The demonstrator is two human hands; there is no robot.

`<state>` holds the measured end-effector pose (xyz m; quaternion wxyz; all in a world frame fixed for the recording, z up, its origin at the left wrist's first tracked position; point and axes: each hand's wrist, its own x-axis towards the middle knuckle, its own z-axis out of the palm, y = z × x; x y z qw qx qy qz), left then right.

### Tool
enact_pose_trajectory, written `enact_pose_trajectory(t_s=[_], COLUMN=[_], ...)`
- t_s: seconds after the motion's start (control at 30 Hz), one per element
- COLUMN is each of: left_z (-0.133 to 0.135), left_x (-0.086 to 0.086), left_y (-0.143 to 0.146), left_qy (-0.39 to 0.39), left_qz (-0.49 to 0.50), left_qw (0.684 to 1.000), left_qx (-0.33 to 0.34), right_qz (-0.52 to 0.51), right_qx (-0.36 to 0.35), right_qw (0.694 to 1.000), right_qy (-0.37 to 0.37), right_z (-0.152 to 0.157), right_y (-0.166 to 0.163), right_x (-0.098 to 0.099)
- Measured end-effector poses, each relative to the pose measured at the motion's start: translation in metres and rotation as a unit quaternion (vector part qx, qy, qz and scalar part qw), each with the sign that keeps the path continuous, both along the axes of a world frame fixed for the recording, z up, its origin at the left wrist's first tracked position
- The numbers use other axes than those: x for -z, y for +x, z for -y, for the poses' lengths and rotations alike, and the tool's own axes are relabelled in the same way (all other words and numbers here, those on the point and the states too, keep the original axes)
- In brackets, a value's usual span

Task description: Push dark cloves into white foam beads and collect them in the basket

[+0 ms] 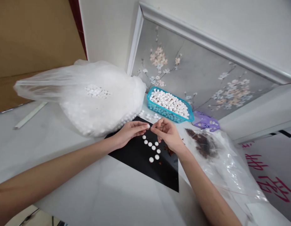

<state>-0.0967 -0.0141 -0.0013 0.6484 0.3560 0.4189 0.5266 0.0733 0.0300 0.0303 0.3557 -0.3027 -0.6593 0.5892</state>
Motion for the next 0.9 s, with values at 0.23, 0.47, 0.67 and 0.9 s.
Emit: enact_pose_trajectory(t_s=[0.23,0.47,0.67,0.9], left_z=[-0.001,0.001,0.003,0.003], left_x=[0.003,-0.001,-0.004,0.000], left_y=[0.000,0.001,0.002,0.002], left_qy=[-0.005,-0.002,-0.009,-0.022], left_qz=[0.015,0.024,0.027,0.034], left_qw=[1.000,1.000,1.000,0.999], left_qx=[0.003,-0.001,0.004,0.008], right_qz=[0.000,0.025,0.057,0.037], right_qx=[-0.007,0.023,0.012,-0.011], right_qw=[1.000,0.999,0.998,0.998], right_qy=[0.028,0.041,0.031,0.058], right_z=[0.001,0.001,0.003,-0.005], right_y=[-0.001,0.001,-0.001,0.000], right_x=[0.002,0.003,0.000,0.010])
